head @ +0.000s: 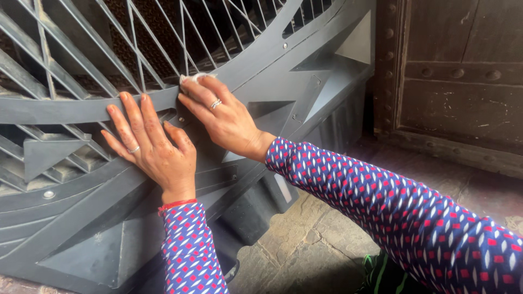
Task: The person wipes the exterior plastic housing and grilles of a large black cooling fan unit with a cloth, cleaning various sections of the surface and between the grille slats.
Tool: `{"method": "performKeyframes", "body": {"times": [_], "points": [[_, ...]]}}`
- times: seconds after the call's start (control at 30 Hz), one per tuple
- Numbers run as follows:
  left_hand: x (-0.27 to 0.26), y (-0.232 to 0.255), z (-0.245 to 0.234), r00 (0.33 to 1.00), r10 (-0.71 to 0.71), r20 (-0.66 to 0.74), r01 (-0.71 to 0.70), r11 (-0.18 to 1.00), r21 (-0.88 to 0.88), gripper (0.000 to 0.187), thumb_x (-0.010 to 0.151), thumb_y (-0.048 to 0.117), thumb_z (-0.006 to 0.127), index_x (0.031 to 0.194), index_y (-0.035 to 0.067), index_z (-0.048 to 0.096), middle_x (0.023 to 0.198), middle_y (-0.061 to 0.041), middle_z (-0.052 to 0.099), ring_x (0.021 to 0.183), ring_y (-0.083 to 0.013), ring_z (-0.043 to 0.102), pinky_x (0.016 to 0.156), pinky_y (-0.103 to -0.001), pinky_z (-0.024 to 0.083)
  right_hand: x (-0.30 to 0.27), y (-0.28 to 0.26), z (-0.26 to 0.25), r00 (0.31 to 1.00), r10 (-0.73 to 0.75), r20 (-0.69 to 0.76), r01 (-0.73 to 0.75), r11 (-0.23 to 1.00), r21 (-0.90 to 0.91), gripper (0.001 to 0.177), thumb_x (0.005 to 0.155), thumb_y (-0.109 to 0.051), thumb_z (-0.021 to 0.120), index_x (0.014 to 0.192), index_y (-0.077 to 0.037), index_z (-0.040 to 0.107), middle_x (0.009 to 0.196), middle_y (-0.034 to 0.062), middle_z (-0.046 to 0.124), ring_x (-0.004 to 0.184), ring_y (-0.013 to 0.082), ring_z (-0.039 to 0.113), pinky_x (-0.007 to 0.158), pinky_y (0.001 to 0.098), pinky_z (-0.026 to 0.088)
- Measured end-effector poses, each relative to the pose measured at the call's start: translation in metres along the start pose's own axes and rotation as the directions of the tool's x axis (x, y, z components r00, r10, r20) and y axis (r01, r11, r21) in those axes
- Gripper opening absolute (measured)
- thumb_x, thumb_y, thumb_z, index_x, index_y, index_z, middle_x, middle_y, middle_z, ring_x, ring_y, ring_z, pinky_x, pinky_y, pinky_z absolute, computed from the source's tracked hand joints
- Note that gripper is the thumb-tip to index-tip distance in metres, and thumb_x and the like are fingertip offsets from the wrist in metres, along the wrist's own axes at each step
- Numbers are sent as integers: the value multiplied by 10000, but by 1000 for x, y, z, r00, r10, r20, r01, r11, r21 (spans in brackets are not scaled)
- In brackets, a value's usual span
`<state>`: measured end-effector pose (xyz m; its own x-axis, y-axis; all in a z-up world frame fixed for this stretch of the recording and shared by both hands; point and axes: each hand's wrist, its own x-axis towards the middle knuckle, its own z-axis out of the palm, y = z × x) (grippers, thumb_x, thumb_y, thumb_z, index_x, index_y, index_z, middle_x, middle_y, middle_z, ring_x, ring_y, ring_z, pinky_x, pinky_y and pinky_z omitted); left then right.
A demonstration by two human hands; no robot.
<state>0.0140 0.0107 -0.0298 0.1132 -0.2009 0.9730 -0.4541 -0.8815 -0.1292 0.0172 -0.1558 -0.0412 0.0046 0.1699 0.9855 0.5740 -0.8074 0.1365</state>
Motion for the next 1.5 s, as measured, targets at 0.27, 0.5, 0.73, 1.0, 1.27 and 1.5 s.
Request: {"method": "performKeyframes", "body": {"times": [0.27, 0.5, 0.73, 1.0, 1.27, 1.5], "points": [[0, -1, 2, 1000, -3, 4, 3, 1000, 10, 533, 1015, 58, 521, 1548, 48, 537, 1678, -156, 423, 1596, -382, 268, 1290, -640, 124, -4, 5, -7, 992, -110, 60, 106, 993, 54, 409, 827, -23, 714, 1234, -55, 695, 1382, 72, 575, 1248, 286, 566, 1022, 367, 541], [-1, -2, 3, 1000, -9, 4, 9, 1000, 5, 524, 1016, 67, 521, 1538, 41, 539, 1674, -157, 423, 1594, -382, 266, 1287, -646, 123, -1, 4, -10, 986, -156, 54, 147, 979, 141, 253, 793, -44, 738, 1042, -58, 697, 1266, 71, 590, 1169, 285, 578, 963, 361, 553], [0, -1, 1, 1000, -13, 17, 13, 1000, 3, 526, 1022, 71, 527, 1548, 50, 537, 1681, -154, 413, 1596, -385, 262, 1288, -647, 123, 3, 7, -12, 982, -169, 82, 154, 974, 165, 213, 787, -44, 747, 992, -66, 694, 1231, 63, 602, 1121, 279, 594, 910, 361, 551], [0, -3, 4, 1000, 2, -13, -1, 1000, 26, 548, 1005, 62, 538, 1553, 70, 521, 1674, -151, 412, 1588, -379, 282, 1289, -640, 144, 24, 22, -21, 985, 48, -165, -38, 997, 63, 446, 772, 92, 692, 1185, -72, 661, 1306, 104, 550, 1218, 356, 555, 1054, 434, 510], [-1, -2, 4, 1000, 6, -21, -5, 999, 35, 542, 1007, 52, 541, 1548, 70, 524, 1670, -147, 418, 1585, -377, 295, 1290, -641, 153, 2, 32, -8, 986, 42, -159, -56, 995, -84, 627, 732, 112, 678, 1330, -58, 598, 1402, 131, 516, 1288, 384, 510, 1106, 474, 481], [-1, -2, 4, 1000, 0, -13, 0, 1000, 22, 532, 1012, 49, 546, 1543, 71, 536, 1677, -150, 410, 1589, -378, 284, 1291, -646, 149, -10, 31, -10, 996, 60, -63, -57, 997, 51, 420, 711, 84, 678, 1095, -75, 622, 1230, 102, 569, 1118, 356, 555, 978, 425, 513]]}}
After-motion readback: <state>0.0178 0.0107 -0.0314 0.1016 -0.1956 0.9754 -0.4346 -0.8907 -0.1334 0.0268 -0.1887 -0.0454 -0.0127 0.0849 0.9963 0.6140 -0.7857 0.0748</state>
